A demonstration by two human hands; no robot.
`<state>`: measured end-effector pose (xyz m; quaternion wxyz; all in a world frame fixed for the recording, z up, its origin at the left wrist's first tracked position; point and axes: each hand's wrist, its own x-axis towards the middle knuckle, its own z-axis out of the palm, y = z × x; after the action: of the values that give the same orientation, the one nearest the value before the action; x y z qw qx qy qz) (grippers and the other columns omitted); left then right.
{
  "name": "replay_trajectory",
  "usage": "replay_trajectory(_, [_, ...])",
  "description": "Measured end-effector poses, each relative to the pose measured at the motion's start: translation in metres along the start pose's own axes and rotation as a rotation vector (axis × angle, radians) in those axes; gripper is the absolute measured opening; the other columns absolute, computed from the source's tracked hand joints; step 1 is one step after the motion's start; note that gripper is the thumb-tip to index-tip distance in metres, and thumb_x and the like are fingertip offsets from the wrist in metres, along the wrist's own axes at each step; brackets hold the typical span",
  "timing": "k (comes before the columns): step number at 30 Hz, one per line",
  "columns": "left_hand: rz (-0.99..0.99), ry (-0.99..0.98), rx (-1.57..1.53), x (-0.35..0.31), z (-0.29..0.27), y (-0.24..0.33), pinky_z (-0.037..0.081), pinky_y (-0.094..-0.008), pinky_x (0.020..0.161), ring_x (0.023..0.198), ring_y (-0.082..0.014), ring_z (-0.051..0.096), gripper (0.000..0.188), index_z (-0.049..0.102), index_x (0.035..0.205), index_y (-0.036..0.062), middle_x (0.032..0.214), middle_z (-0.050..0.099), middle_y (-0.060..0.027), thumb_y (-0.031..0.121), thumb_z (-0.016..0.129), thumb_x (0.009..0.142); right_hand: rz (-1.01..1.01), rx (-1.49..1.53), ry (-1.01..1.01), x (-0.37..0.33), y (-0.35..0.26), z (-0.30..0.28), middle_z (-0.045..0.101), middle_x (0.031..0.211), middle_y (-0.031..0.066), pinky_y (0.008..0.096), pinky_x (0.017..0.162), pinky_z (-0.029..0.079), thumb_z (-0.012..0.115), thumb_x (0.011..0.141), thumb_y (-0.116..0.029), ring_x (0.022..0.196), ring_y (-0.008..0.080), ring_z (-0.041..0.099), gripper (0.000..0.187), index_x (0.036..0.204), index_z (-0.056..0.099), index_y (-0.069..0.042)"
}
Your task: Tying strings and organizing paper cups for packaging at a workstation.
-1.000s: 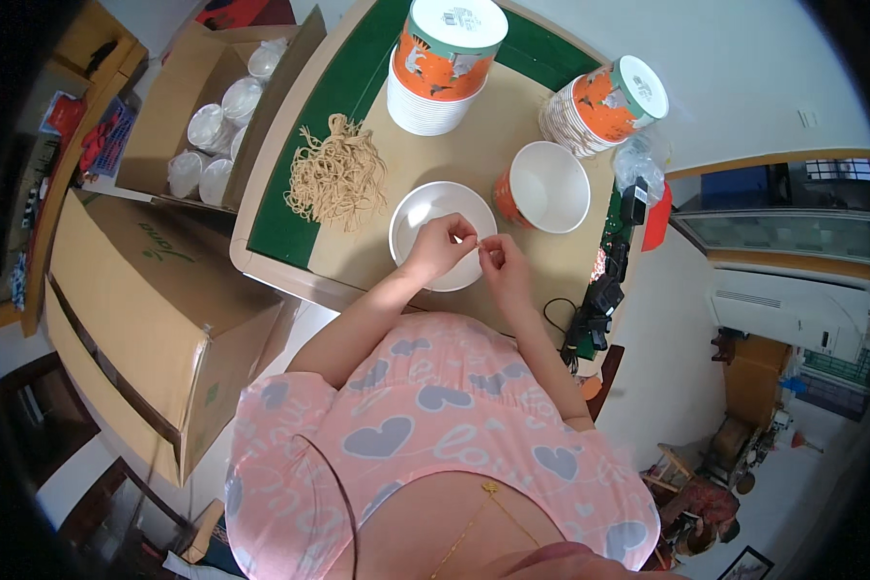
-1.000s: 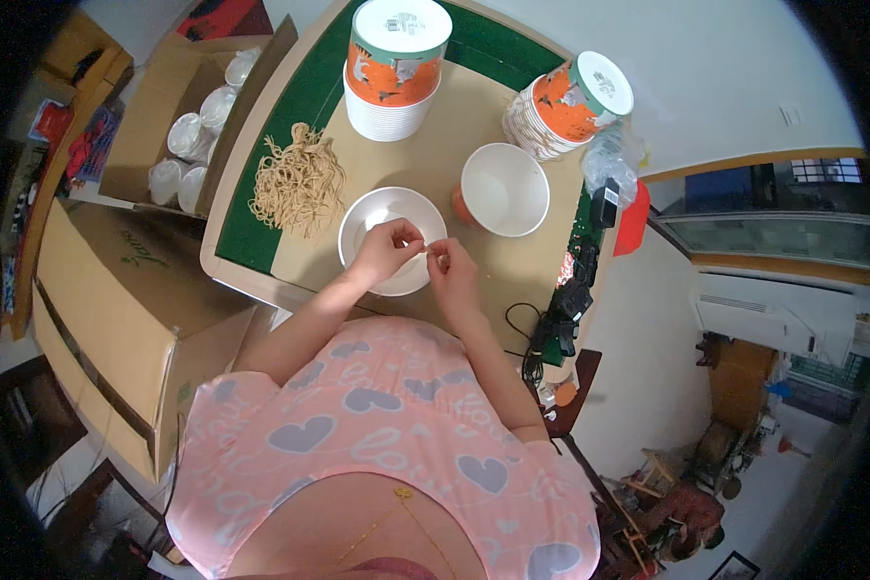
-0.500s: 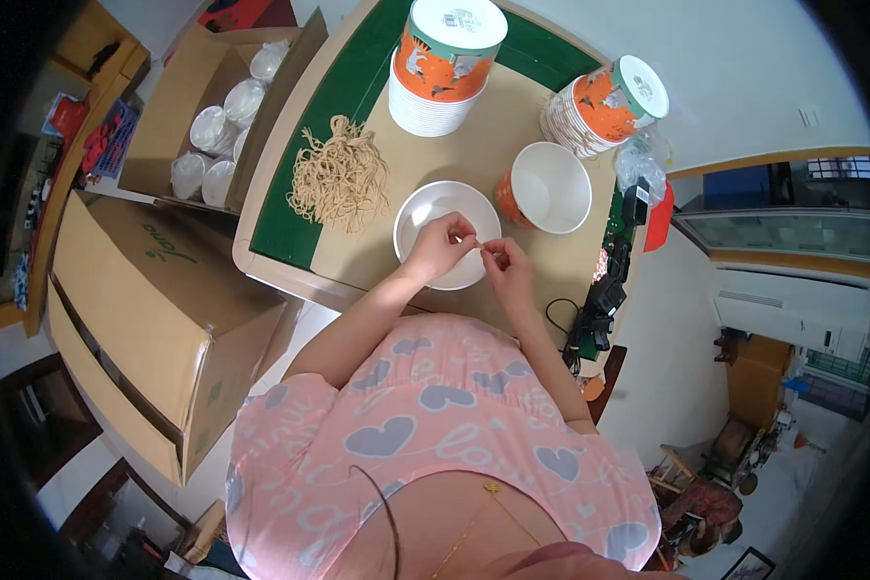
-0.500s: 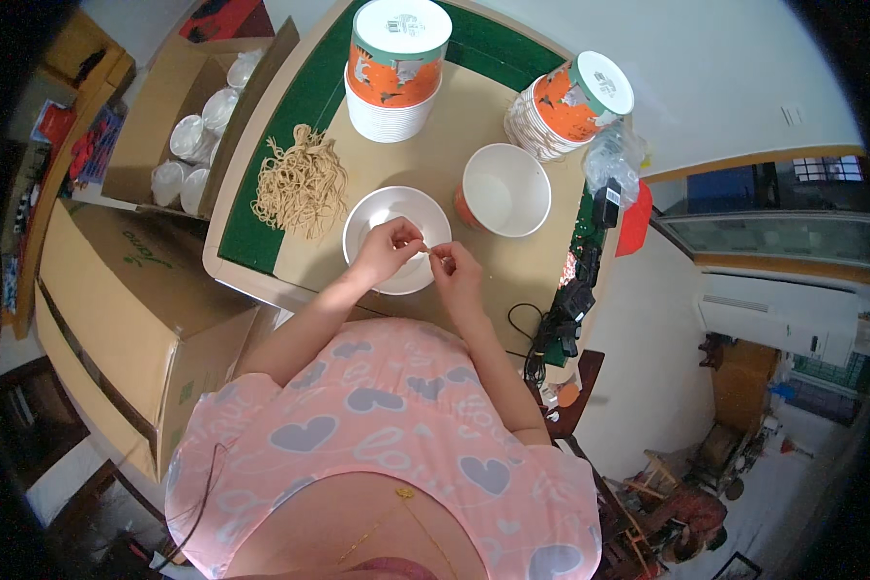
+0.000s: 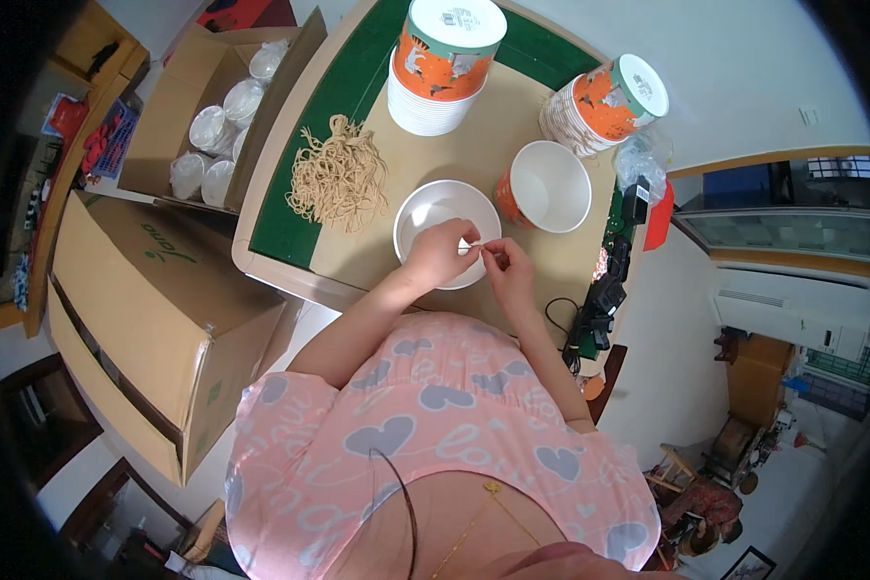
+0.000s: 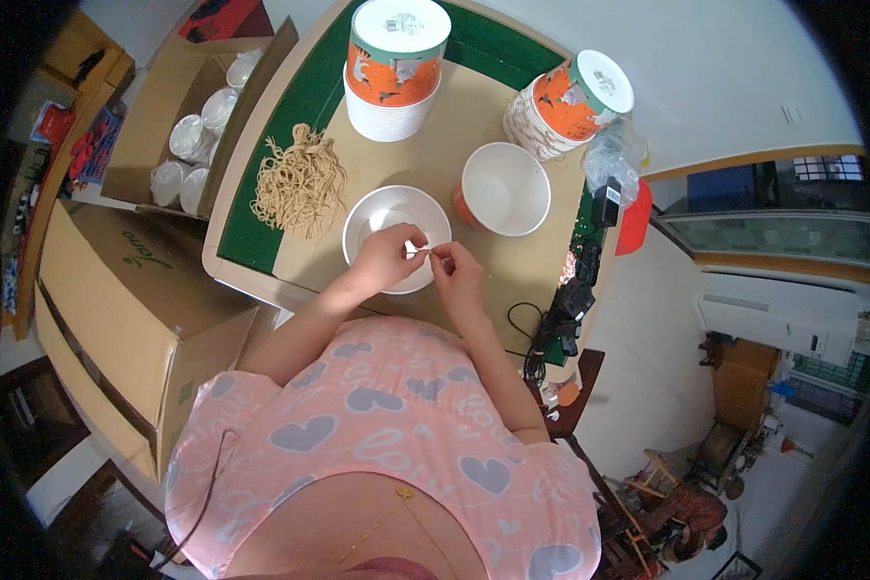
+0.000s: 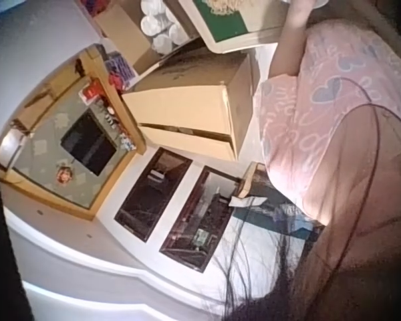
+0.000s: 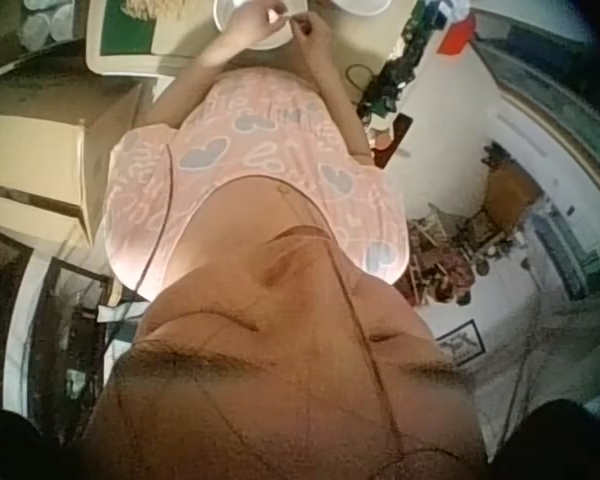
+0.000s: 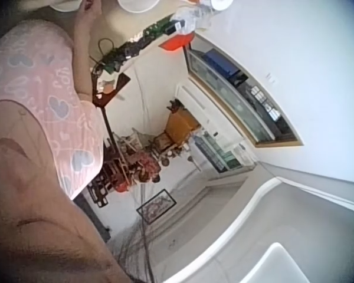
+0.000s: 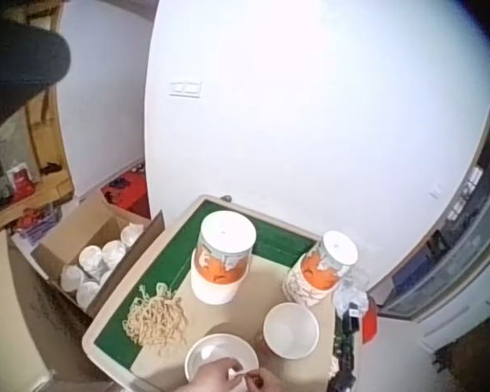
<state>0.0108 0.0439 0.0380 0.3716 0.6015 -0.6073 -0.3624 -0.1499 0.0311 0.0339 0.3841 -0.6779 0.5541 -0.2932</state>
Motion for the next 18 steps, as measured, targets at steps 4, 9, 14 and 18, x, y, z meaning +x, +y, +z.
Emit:
replay_trajectory(4, [0.016,-0.012,0.042,0.002,0.006,-0.005,0.05,-0.0347,0.063,0.069,-0.0259,0.063,0.013,0.06,0.085,0.0054,0.08,0.065,-0.0091,0.015,0.063,0.077,0.012,0.003,0.008,0.0,0.001,0.001,0.059,0.067,0.0044,0.0251,0.051,0.042,0.063,0.081,-0.005,0.054,0.0088,0.051,0.006,0.085,0.061,-0.003])
replay_trajectory(9, [-0.182,0.032,-0.304,0.009,0.011,-0.017,0.05,-0.0318,0.063,0.068,-0.0236,0.064,0.014,0.06,0.085,0.0022,0.077,0.066,-0.0113,0.015,0.061,0.081,0.031,0.024,-0.008,-0.001,-0.002,-0.001,0.059,0.069,0.004,0.0249,0.052,0.042,0.063,0.081,-0.006,0.056,0.0087,0.051,0.007,0.087,0.06,-0.003])
replay_trajectory(14, [-0.185,-0.059,-0.337,0.009,0.009,-0.018,0.048,-0.0285,0.06,0.065,-0.0156,0.061,0.017,0.06,0.09,0.0004,0.077,0.066,-0.0085,0.017,0.061,0.084,0.019,0.013,-0.016,-0.001,-0.002,-0.002,0.059,0.071,0.0045,0.0248,0.053,0.043,0.063,0.082,-0.006,0.057,0.0089,0.052,0.007,0.087,0.06,-0.003])
replay_trajectory(18, [-0.158,-0.166,-0.24,0.009,0.013,-0.025,0.046,-0.0245,0.056,0.063,-0.0086,0.058,0.02,0.061,0.098,0.0011,0.077,0.065,-0.0048,0.017,0.063,0.085,0.003,-0.003,-0.015,-0.002,-0.001,-0.002,0.059,0.071,0.0051,0.025,0.053,0.043,0.063,0.082,-0.006,0.056,0.0092,0.052,0.007,0.087,0.06,-0.003])
